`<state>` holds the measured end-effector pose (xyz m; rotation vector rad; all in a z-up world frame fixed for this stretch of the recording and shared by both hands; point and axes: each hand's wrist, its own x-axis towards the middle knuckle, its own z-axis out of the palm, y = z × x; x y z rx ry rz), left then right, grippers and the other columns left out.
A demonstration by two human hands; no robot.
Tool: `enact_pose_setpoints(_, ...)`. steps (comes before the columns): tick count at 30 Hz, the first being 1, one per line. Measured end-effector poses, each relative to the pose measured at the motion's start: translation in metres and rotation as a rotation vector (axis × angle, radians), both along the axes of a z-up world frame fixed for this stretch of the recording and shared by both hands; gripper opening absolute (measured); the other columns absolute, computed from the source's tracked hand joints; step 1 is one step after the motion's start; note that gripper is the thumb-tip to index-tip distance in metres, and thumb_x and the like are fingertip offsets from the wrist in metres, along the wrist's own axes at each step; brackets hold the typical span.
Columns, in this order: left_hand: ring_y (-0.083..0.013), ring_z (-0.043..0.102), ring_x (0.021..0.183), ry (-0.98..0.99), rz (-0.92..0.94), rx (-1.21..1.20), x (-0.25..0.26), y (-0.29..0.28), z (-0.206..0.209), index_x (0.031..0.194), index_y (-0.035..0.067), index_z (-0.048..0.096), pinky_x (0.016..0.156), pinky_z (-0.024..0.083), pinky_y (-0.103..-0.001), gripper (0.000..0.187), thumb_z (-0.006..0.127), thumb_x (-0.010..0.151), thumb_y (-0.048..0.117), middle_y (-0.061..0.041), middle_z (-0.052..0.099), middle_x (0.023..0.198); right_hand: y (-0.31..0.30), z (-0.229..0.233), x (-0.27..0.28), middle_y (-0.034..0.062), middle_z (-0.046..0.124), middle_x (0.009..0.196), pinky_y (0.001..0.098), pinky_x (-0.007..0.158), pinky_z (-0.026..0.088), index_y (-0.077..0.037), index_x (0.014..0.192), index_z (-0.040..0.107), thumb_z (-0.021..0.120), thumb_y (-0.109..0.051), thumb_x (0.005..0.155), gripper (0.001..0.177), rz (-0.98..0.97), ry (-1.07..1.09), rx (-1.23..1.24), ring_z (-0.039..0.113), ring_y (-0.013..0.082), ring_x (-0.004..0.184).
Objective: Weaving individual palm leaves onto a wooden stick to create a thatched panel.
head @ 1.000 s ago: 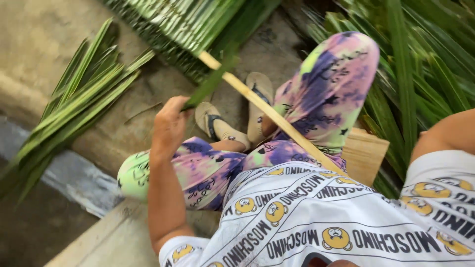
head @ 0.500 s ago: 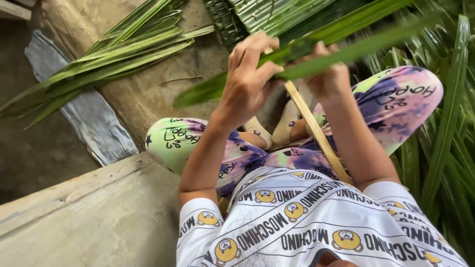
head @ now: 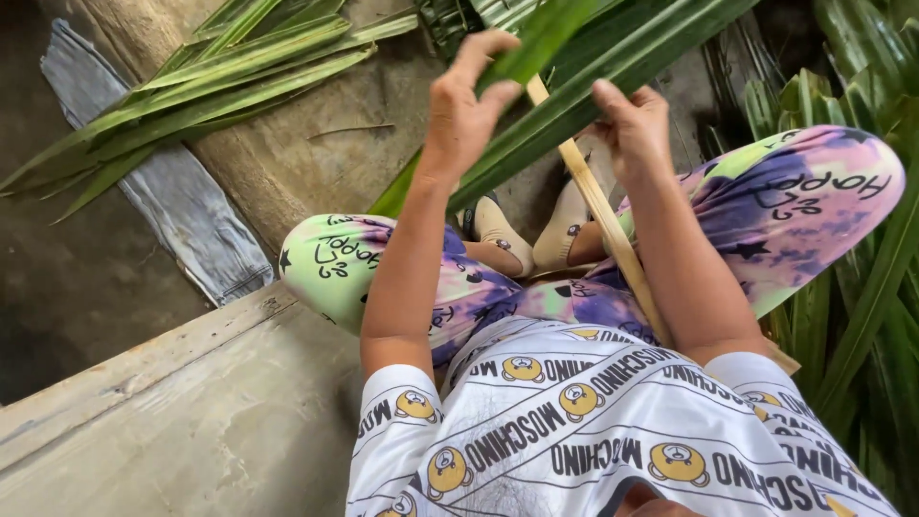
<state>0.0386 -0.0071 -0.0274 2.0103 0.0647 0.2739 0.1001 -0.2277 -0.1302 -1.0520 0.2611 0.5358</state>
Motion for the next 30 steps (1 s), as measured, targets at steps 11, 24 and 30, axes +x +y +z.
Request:
enact_pose_setpoints(11,-0.0116,0.065,0.088,0.135,-0.057,-0.267,0.009,0.000,-0.046,0.123,0.004,0.073,0.085,0.055,-0.024,0.041,0.074,0.085,-0.010,0.000,0.069,0.101,-0.002,0.001,0.005,0.0089,0.075,0.089,0.0244,0.059,0.062,-0.002,0.104,0.067,0.077,-0.014,0.094,0.018,-0.096,0.066,0.148,0.073,0.0167,0.070)
enact_pose_setpoints(24,-0.0153,0.070,0.084,0.312,0.055,-0.069,0.012,-0.009,-0.060,0.119,0.012,0.077,0.080,0.059,-0.028,0.040,0.079,0.079,0.005,-0.009,0.076,0.099,0.013,-0.005,-0.007,0.0113,0.076,0.096,0.0299,0.071,0.065,0.000,0.107,0.070,0.080,-0.013,0.089,0.024,-0.105,0.024,0.058,0.075,0.0188,0.078)
enact_pose_setpoints(30,-0.0180,0.076,0.084,0.596,0.052,0.012,0.024,0.010,-0.112,0.110,0.017,0.079,0.077,0.061,-0.033,0.040,0.085,0.071,0.020,-0.005,0.079,0.090,0.011,-0.069,0.016,0.0115,0.075,0.086,0.0334,0.056,0.060,-0.002,0.103,0.071,0.085,-0.013,0.084,0.026,-0.316,0.214,-0.201,0.071,0.0211,0.065)
